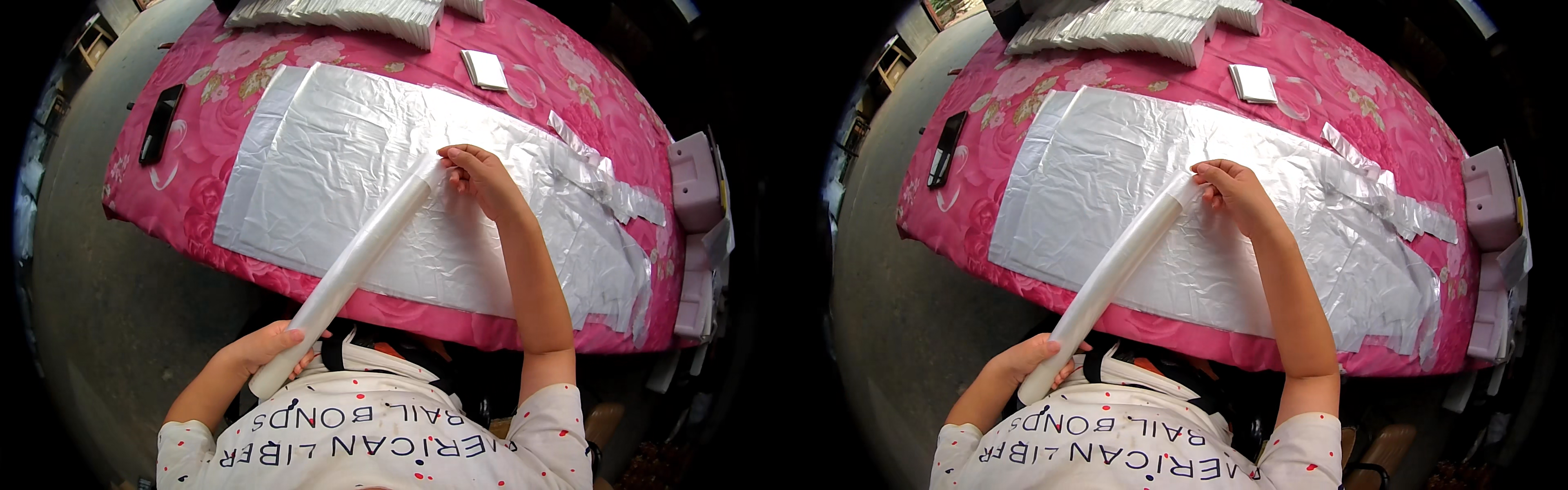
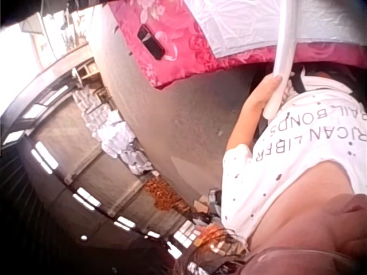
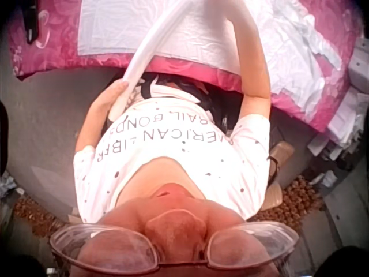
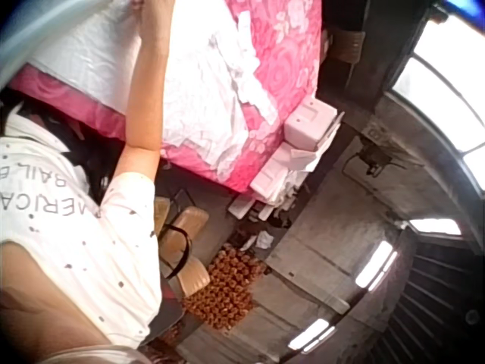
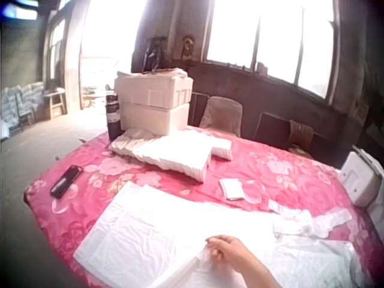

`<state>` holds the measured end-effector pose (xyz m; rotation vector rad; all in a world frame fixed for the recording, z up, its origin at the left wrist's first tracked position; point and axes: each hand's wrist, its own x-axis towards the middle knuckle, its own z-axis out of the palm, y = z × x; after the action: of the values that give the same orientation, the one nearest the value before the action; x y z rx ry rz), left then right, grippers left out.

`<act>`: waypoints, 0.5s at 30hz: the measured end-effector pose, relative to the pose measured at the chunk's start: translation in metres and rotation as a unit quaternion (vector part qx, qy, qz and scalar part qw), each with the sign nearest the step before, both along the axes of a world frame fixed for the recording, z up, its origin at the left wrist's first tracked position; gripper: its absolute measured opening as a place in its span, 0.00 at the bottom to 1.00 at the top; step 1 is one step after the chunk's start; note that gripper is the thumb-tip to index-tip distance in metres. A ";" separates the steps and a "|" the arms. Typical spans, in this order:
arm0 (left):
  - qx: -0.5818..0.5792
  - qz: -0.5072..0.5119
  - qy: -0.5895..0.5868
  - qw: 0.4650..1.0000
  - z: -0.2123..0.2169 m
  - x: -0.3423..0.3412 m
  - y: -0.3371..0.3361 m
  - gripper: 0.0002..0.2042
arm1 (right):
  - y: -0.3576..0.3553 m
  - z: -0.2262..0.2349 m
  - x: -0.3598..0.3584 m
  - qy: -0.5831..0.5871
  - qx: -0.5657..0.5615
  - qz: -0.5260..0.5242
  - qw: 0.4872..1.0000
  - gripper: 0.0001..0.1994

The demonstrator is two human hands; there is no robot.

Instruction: The person repeatedly unrolls a sheet of clear plastic wrap from a roll, folds it into a small square, and places it on a stack on the table. The person continues this process throughout the clip.

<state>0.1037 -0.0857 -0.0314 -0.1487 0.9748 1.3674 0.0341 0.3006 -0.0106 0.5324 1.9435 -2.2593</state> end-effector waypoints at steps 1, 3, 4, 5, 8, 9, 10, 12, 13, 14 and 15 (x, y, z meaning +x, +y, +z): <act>0.002 0.002 -0.001 1.000 0.001 0.000 0.001 0.36 | 0.000 0.002 -0.001 -0.018 0.025 0.029 0.999 0.12; 0.004 0.004 0.004 1.000 0.003 0.000 0.001 0.35 | 0.000 0.003 -0.003 -0.054 0.074 0.086 0.992 0.11; 0.004 0.005 0.009 1.000 0.003 0.000 0.002 0.35 | -0.002 0.006 -0.002 -0.057 0.085 0.107 0.989 0.11; 0.004 0.007 0.014 1.000 0.003 0.001 0.002 0.34 | -0.006 0.008 -0.003 -0.060 0.096 0.129 0.985 0.10; -0.020 0.000 0.040 0.999 0.003 0.001 0.003 0.32 | -0.011 0.008 -0.002 -0.039 0.127 0.140 0.981 0.10; -0.024 0.000 0.051 0.998 0.003 0.000 0.004 0.34 | -0.012 0.007 -0.001 -0.028 0.137 0.136 0.981 0.10; -0.029 0.000 0.062 0.998 0.003 -0.001 0.006 0.36 | -0.013 0.007 -0.001 -0.015 0.137 0.117 0.984 0.10; -0.029 -0.012 0.055 0.998 0.004 -0.005 0.006 0.36 | -0.003 0.003 -0.003 -0.006 0.145 0.053 0.988 0.10; -0.026 -0.023 0.036 0.999 0.006 -0.007 0.004 0.33 | 0.006 0.000 -0.005 -0.001 0.149 0.020 0.989 0.10; -0.020 -0.035 0.017 0.999 0.006 -0.009 0.002 0.31 | 0.024 -0.004 -0.006 0.014 0.168 -0.002 0.986 0.09; -0.015 -0.048 0.003 0.999 0.006 -0.010 -0.002 0.31 | 0.048 -0.008 -0.007 0.030 0.188 -0.025 0.981 0.09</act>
<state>0.0935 -0.0874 -0.0259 -0.1180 0.9955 1.2665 0.0272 0.3481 -0.0189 0.5618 2.4293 -1.9589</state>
